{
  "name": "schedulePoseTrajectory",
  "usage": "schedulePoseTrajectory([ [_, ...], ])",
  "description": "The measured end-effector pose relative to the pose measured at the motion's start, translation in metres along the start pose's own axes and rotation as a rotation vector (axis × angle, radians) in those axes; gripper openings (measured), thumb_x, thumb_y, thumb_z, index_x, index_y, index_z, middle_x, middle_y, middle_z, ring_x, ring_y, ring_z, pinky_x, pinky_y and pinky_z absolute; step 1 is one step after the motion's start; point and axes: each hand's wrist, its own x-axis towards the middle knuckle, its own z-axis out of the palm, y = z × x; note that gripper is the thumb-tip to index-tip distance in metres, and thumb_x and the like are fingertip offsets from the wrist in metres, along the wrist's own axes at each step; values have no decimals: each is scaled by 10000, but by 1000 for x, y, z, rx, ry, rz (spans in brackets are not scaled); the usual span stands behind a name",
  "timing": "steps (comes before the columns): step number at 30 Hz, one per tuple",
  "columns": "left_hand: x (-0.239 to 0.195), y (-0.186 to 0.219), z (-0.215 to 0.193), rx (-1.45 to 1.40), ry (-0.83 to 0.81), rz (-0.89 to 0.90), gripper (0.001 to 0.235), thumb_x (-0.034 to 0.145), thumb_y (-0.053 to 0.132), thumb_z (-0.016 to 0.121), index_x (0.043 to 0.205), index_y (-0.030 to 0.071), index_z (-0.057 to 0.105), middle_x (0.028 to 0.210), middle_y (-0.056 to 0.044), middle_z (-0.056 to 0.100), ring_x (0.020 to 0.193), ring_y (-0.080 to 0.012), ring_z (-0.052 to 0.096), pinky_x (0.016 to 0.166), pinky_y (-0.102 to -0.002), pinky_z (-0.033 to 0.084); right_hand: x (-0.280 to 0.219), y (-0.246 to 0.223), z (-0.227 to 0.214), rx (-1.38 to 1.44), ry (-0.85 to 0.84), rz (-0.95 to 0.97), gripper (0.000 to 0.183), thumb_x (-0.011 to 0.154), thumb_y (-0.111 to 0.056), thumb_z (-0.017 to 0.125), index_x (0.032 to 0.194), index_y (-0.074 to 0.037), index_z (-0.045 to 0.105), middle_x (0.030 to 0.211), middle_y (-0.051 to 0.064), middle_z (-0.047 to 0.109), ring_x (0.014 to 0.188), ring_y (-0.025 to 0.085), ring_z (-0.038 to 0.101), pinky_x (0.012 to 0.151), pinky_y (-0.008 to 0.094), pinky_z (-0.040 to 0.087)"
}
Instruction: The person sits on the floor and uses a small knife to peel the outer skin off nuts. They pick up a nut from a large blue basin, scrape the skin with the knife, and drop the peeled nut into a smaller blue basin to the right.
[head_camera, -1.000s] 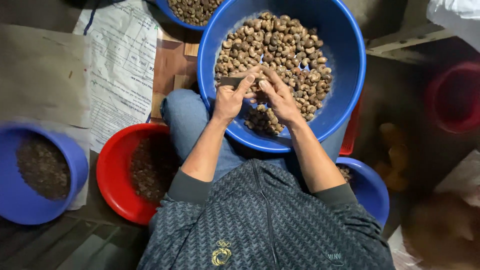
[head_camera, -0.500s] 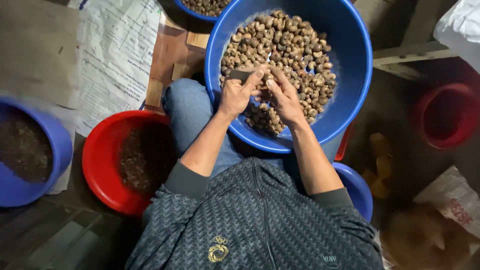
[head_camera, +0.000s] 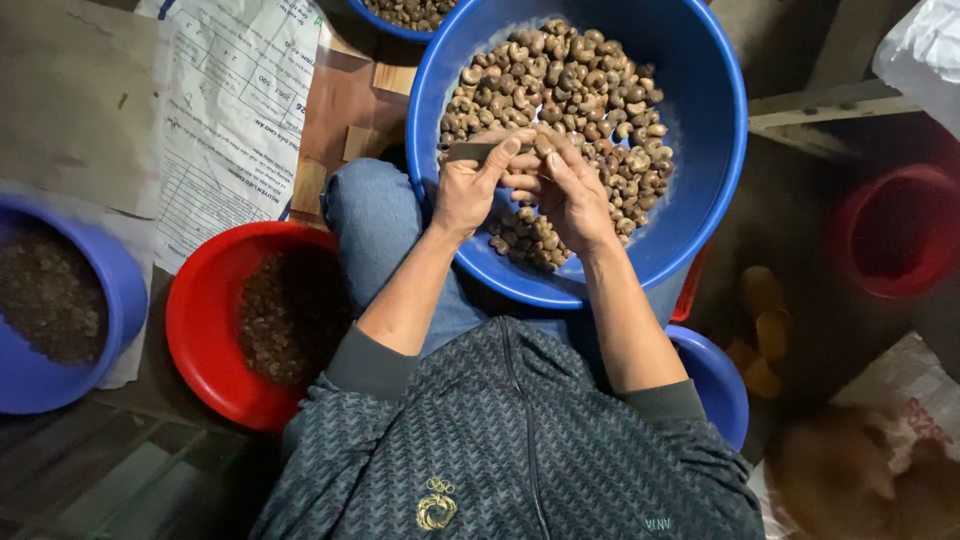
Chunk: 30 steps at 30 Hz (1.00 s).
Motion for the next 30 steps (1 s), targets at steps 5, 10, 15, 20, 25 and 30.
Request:
schedulePoseTrajectory([
  [5,1,-6,-5,-106,-99,51,175,1033,153,680,1105,17,764,839,-106,758,731,-97,639,638,-279,612,2,0,-5,-3,59,22,515,1079,-267,508,1553,-93,411,1136,217,706,1003,314,767,844,404,676],
  [10,7,-7,-10,-20,-94,138,170,1030,134,674,1121,23,763,808,-81,730,740,-83,627,664,-266,611,1,-1,0,-50,82,23,495,1080,-271,528,1539,-101,449,1061,166,693,939,261,760,836,406,679],
  [15,-3,2,-5,-36,-76,152,179,1049,140,651,1128,27,765,889,-125,763,799,-117,644,728,-330,604,1,1,0,-32,87,23,480,1069,-234,553,1515,-77,472,1095,157,675,946,250,748,841,413,676],
  [20,9,-10,-12,-65,-145,160,154,1041,94,643,1118,17,752,765,-124,701,677,-136,637,560,-306,590,1,0,1,-83,86,0,497,1070,-233,538,1531,-66,456,1099,167,672,927,247,744,826,411,675],
  [25,12,-32,-20,-253,-208,117,181,1074,56,580,1148,-35,717,716,-173,611,584,-213,614,490,-347,574,0,2,2,-135,88,-20,480,1080,-213,516,1526,-46,453,1100,188,670,920,262,742,809,403,675],
  [30,6,-35,-19,93,-76,129,166,1016,138,702,1110,21,773,927,-182,765,843,-189,702,692,-397,638,1,7,-2,-197,158,-6,400,1047,-217,553,1400,-30,563,1020,218,704,886,269,752,787,382,661],
])
